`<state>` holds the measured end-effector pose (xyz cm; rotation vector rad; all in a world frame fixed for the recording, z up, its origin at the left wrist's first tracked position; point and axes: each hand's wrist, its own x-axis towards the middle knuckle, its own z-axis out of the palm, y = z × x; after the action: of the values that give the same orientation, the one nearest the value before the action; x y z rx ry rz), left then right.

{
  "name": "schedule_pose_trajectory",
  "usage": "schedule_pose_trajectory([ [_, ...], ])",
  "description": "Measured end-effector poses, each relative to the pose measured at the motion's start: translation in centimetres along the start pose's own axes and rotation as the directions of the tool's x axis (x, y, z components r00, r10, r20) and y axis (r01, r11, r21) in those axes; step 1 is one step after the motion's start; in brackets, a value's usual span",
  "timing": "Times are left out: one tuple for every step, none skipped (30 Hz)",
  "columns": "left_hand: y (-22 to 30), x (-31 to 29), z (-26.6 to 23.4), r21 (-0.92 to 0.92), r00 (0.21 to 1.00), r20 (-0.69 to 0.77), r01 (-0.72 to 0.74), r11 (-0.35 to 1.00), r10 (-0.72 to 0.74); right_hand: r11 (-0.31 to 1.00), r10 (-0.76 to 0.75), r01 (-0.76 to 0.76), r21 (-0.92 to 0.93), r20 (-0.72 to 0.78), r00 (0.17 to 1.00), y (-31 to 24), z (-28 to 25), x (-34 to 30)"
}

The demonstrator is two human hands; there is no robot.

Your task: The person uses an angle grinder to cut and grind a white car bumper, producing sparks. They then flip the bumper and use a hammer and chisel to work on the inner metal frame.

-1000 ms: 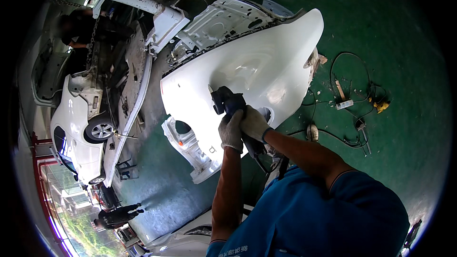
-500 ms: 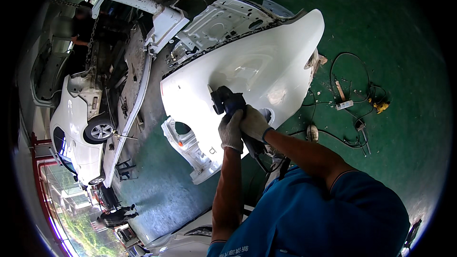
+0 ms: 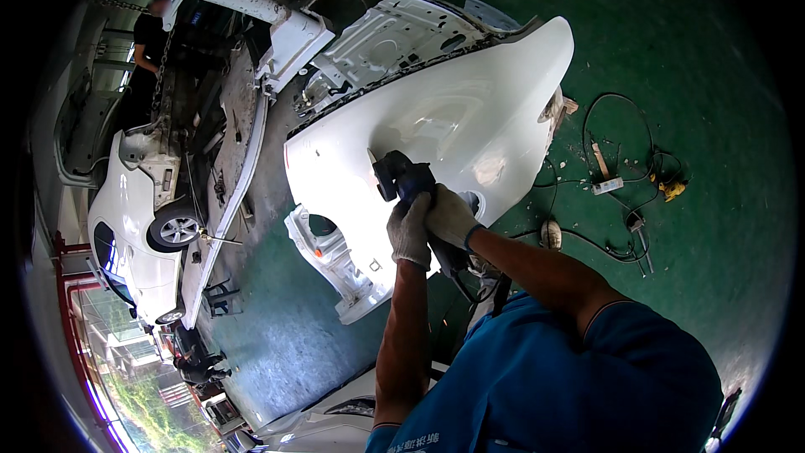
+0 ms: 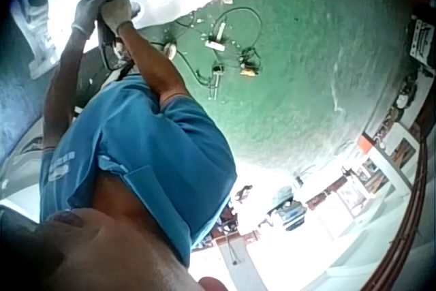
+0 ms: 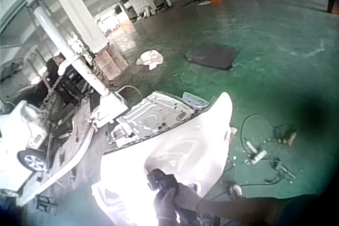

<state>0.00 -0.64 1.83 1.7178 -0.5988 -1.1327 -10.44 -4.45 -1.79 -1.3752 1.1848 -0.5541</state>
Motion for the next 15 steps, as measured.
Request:
schedule_pose_trajectory([
  [-0.1, 0.1, 0.0, -0.003, 1.0, 0.003, -0.002, 1.0, 0.002, 0.999, 0.023, -0.023, 0.043, -0.001, 1.0, -0.2, -0.1, -0.1],
  [-0.1, 0.1, 0.0, -0.005, 1.0, 0.004, 0.0, 1.0, 0.0, 1.0, 0.009, -0.009, 0.015, -0.004, 1.0, 0.0, -0.1, 0.0],
  [-0.1, 0.2, -0.1, -0.006, 1.0, 0.005, 0.0, 1.0, 0.0, 1.0, -0.005, 0.005, -0.012, -0.008, 1.0, 0.0, 0.0, 0.2],
  [0.0, 0.3, 0.0, -0.007, 1.0, 0.006, 0.0, 1.0, 0.0, 0.999, -0.019, 0.019, -0.038, -0.011, 1.0, 0.1, 0.0, 0.3],
  [0.0, 0.2, 0.0, -0.021, 1.0, 0.0, 0.001, 1.0, -0.001, 0.998, -0.015, 0.014, -0.057, -0.013, 1.0, 0.1, 0.0, 0.3],
  [0.0, 0.2, 0.2, -0.036, 1.0, -0.006, 0.001, 0.999, -0.002, 0.997, -0.01, 0.009, -0.076, -0.014, 1.0, 0.0, -0.1, 0.3],
  [0.0, 0.1, 0.3, -0.051, 1.0, -0.013, 0.002, 0.999, -0.002, 0.995, -0.006, 0.004, -0.096, -0.016, 1.0, 0.0, -0.1, 0.3],
  [0.1, 0.0, 0.3, -0.053, 1.0, -0.015, 0.001, 0.999, -0.002, 0.996, -0.026, 0.024, -0.089, -0.017, 1.0, 0.2, 0.0, 0.4],
  [0.3, -0.1, 0.4, -0.055, 1.0, -0.015, 0.001, 0.998, -0.002, 0.996, -0.044, 0.043, -0.082, -0.019, 0.999, 0.5, 0.1, 0.5],
  [0.4, -0.1, 0.5, -0.057, 1.0, -0.015, 0.001, 0.998, -0.002, 0.995, -0.063, 0.061, -0.076, -0.022, 0.998, 0.7, 0.2, 0.5],
  [0.4, -0.1, 0.5, -0.057, 1.0, -0.012, 0.005, 0.998, -0.006, 0.993, -0.066, 0.064, -0.096, -0.02, 0.998, 1.0, 0.2, 0.6],
  [0.4, -0.1, 0.5, -0.057, 1.0, -0.012, 0.008, 0.998, -0.009, 0.991, -0.071, 0.069, -0.115, -0.014, 0.997, 0.9, 0.2, 0.6],
  [0.4, 0.0, 0.4, -0.058, 1.0, -0.012, 0.012, 0.998, -0.012, 0.988, -0.076, 0.074, -0.135, -0.009, 0.997, 0.8, 0.2, 0.6],
  [0.3, 0.1, 0.3, -0.051, 1.0, -0.014, 0.006, 0.999, -0.007, 0.992, -0.059, 0.057, -0.117, -0.008, 0.998, 0.7, 0.2, 0.6],
  [0.2, 0.2, 0.3, -0.045, 1.0, -0.013, 0.001, 0.999, -0.002, 0.994, -0.041, 0.04, -0.099, -0.009, 0.999, 0.5, 0.1, 0.6],
])
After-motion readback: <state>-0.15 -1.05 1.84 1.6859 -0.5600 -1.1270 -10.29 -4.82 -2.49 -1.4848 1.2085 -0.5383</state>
